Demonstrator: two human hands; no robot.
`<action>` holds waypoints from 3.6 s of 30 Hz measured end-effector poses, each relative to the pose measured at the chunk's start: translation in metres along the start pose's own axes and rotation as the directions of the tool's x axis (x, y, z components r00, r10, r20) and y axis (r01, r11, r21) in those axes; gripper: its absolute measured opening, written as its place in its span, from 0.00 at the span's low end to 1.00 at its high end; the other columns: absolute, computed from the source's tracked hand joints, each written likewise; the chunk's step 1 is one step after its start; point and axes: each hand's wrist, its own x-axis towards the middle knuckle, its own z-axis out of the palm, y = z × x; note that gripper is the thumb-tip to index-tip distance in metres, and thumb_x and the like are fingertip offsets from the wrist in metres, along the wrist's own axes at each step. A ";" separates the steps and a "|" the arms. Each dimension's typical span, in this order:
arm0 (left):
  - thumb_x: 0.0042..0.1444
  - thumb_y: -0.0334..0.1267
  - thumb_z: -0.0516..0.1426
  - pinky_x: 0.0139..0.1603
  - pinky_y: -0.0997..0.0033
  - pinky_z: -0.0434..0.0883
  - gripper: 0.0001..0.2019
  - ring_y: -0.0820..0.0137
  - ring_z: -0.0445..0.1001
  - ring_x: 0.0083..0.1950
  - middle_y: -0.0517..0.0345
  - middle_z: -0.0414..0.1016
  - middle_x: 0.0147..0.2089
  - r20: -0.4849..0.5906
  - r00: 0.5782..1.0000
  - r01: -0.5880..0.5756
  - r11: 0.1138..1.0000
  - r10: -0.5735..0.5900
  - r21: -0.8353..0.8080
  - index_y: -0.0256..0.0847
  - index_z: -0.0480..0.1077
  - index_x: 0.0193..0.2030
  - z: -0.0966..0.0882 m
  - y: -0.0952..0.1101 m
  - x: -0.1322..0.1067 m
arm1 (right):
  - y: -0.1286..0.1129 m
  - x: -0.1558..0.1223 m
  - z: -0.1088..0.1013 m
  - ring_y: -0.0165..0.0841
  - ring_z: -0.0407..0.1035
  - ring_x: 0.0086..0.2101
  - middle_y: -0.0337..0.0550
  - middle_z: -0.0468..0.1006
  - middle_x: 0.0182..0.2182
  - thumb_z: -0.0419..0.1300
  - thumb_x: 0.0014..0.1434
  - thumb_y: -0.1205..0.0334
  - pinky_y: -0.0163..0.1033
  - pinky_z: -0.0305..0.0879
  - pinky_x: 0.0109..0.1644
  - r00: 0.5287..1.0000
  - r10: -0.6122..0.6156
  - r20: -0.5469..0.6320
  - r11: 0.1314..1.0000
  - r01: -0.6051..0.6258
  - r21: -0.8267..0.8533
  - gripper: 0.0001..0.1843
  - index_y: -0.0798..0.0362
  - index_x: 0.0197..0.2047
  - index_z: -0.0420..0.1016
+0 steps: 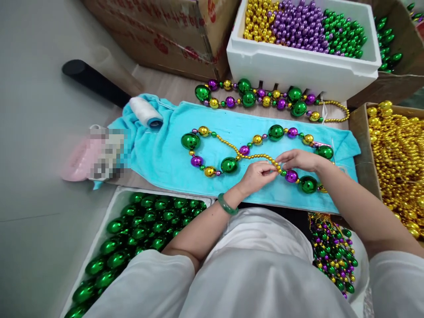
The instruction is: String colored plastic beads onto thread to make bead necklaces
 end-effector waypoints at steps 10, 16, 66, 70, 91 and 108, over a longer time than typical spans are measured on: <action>0.55 0.34 0.58 0.36 0.71 0.60 0.08 0.72 0.63 0.29 0.60 0.67 0.22 -0.046 0.999 0.018 0.993 -0.012 0.118 0.43 0.76 0.27 -0.003 -0.010 -0.005 | 0.008 0.035 0.013 0.26 0.68 0.24 0.39 0.78 0.23 0.66 0.37 0.67 0.32 0.65 0.32 0.945 0.088 0.316 0.994 -0.103 0.031 0.10 0.59 0.28 0.78; 0.55 0.35 0.58 0.35 0.71 0.60 0.08 0.72 0.62 0.28 0.60 0.66 0.21 -0.086 0.996 0.009 0.992 0.002 0.129 0.42 0.76 0.27 -0.001 -0.010 -0.004 | -0.001 0.037 -0.009 0.24 0.60 0.19 0.35 0.73 0.17 0.67 0.38 0.68 0.31 0.55 0.23 0.998 0.058 0.014 0.989 -0.056 -0.136 0.05 0.56 0.23 0.79; 0.58 0.29 0.50 0.41 0.63 0.65 0.12 0.62 0.72 0.43 0.50 0.77 0.38 0.034 0.979 0.092 0.592 -0.199 0.801 0.39 0.74 0.41 0.013 -0.010 -0.008 | -0.025 0.025 0.008 0.29 0.65 0.28 0.40 0.76 0.26 0.58 0.50 0.68 0.33 0.56 0.31 0.937 -0.080 -0.341 0.659 -0.207 -0.723 0.07 0.56 0.30 0.79; 0.57 0.29 0.50 0.39 0.63 0.64 0.11 0.62 0.72 0.42 0.51 0.77 0.37 0.053 0.973 0.091 0.581 -0.225 0.809 0.40 0.74 0.38 0.014 -0.012 -0.011 | -0.008 0.034 0.005 0.30 0.67 0.28 0.41 0.78 0.27 0.59 0.50 0.66 0.32 0.57 0.30 0.926 -0.064 -0.372 0.635 -0.249 -0.731 0.08 0.55 0.31 0.80; 0.59 0.31 0.49 0.38 0.64 0.62 0.11 0.64 0.70 0.39 0.52 0.75 0.34 0.108 0.985 -0.020 0.537 -0.132 0.843 0.40 0.74 0.38 0.011 -0.016 -0.027 | -0.003 0.036 0.004 0.32 0.69 0.31 0.44 0.80 0.31 0.59 0.52 0.63 0.33 0.58 0.32 0.913 -0.093 -0.396 0.565 -0.279 -0.776 0.09 0.55 0.35 0.80; 0.60 0.29 0.48 0.37 0.61 0.61 0.12 0.60 0.71 0.40 0.48 0.74 0.33 0.172 0.973 -0.081 0.465 -0.156 0.882 0.39 0.72 0.41 0.016 -0.006 -0.024 | -0.020 0.027 0.003 0.36 0.71 0.35 0.46 0.80 0.33 0.60 0.52 0.63 0.35 0.58 0.33 0.953 -0.069 -0.294 0.454 -0.233 -0.860 0.08 0.52 0.34 0.81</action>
